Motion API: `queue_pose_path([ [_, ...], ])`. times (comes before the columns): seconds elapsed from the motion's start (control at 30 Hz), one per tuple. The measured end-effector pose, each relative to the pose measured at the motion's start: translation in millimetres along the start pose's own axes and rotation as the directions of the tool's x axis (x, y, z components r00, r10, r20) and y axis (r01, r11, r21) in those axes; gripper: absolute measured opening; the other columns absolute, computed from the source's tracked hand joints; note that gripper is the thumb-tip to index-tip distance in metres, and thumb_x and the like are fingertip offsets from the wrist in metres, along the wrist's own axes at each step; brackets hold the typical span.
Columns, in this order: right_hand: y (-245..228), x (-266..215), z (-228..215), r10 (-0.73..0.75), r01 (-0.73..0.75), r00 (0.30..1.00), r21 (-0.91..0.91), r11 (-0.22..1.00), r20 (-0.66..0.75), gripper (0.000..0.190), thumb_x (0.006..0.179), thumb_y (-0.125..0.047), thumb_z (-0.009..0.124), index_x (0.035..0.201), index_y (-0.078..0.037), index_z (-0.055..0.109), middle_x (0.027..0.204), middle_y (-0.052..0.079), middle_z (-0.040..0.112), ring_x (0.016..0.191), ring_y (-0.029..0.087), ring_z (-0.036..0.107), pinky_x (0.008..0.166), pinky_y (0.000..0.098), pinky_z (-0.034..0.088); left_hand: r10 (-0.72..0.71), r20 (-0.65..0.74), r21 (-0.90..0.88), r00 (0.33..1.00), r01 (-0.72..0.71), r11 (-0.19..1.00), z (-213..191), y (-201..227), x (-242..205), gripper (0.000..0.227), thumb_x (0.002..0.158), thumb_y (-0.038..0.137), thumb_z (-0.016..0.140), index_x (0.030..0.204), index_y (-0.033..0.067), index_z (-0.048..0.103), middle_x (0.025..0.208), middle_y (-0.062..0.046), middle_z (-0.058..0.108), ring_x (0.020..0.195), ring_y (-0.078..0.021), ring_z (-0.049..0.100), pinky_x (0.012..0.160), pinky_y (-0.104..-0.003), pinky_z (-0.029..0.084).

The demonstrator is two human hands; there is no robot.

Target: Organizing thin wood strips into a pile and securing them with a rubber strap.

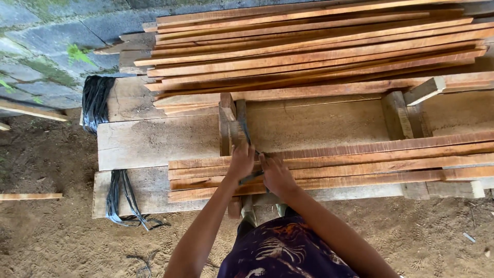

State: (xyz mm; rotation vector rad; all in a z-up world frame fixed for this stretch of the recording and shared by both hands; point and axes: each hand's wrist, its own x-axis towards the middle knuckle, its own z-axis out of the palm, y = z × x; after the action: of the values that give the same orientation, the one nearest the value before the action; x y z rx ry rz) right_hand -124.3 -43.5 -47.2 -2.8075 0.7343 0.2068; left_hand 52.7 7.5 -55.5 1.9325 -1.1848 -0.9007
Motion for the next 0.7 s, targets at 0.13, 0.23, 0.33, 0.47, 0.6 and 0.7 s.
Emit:
queue_pose_path([
  [0.13, 0.0, 0.8, 5.5, 0.0, 0.001, 1.0, 0.025, 1.0, -0.02, 0.065, 0.093, -0.015, 0.055, 0.154, 0.002, 0.04, 0.102, 0.016, 0.063, 0.093, 0.027, 0.061, 0.077, 0.0396, 0.056, -0.02, 0.084, 0.145, 0.996, 0.008, 0.989, -10.4, 14.6, -13.4, 0.039, 0.114, 0.039, 0.035, 0.115, 0.0061, 0.056, 0.088, -0.011, 0.065, 0.097, -0.0274, 0.066, 0.114, -0.052, 0.025],
  [0.23, 1.8, 0.9, 8.5, 0.0, 0.001, 1.0, 0.054, 0.999, -0.02, 0.065, 0.094, -0.013, 0.053, 0.155, 0.003, 0.038, 0.102, 0.017, 0.062, 0.092, 0.028, 0.06, 0.079, 0.0397, 0.055, -0.011, 0.023, 0.091, 1.0, 0.009, 0.996, -6.9, 19.6, -14.1, 0.042, 0.112, 0.04, 0.044, 0.078, 0.0173, 0.055, 0.064, -0.004, 0.055, 0.072, -0.026, 0.063, 0.108, -0.047, 0.037],
  [0.33, -1.9, -3.1, -2.9, -0.013, 0.016, 0.999, 0.065, 0.998, -0.045, 0.062, 0.094, -0.011, 0.051, 0.153, 0.004, 0.041, 0.101, 0.017, 0.062, 0.09, 0.027, 0.059, 0.08, 0.0396, 0.054, 0.017, -0.066, 0.078, 0.998, -0.012, 0.997, 0.3, 19.4, -16.0, 0.038, 0.111, 0.038, 0.047, 0.08, 0.0186, 0.056, 0.066, -0.009, 0.06, 0.078, -0.0291, 0.067, 0.115, -0.044, 0.029],
  [0.47, -1.8, -6.7, -6.1, 0.014, -0.008, 0.999, 0.155, 0.988, -0.038, 0.067, 0.089, -0.011, 0.054, 0.153, 0.006, 0.041, 0.101, 0.016, 0.063, 0.092, 0.028, 0.06, 0.083, 0.0411, 0.053, 0.004, -0.096, -0.028, 0.995, -0.007, 1.0, 5.3, 19.4, -17.9, 0.027, 0.112, 0.037, 0.047, 0.1, 0.0251, 0.067, 0.088, -0.008, 0.075, 0.1, -0.0253, 0.072, 0.116, -0.04, 0.023],
  [0.6, -8.6, -15.1, -21.3, 0.022, -0.01, 0.998, 0.172, 0.985, -0.067, 0.059, 0.091, -0.01, 0.051, 0.147, 0.006, 0.048, 0.099, 0.016, 0.062, 0.092, 0.029, 0.059, 0.084, 0.0425, 0.051, -0.051, -0.067, -0.122, 0.996, 0.042, 0.992, -1.1, 35.4, -21.4, 0.027, 0.112, 0.036, 0.045, 0.104, 0.026, 0.069, 0.097, -0.009, 0.077, 0.108, -0.0258, 0.071, 0.118, -0.041, 0.017],
  [0.7, -13.3, -21.4, -28.2, -0.002, 0.02, 0.993, 0.153, 0.988, -0.117, 0.062, 0.085, -0.014, 0.057, 0.144, 0.004, 0.051, 0.104, 0.017, 0.062, 0.096, 0.031, 0.06, 0.087, 0.0453, 0.05, -0.075, 0.017, -0.242, 0.997, 0.077, 0.967, -6.4, 42.6, -19.7, 0.028, 0.113, 0.027, 0.043, 0.11, 0.0205, 0.07, 0.105, -0.013, 0.076, 0.114, -0.0362, 0.068, 0.113, -0.051, 0.035],
])
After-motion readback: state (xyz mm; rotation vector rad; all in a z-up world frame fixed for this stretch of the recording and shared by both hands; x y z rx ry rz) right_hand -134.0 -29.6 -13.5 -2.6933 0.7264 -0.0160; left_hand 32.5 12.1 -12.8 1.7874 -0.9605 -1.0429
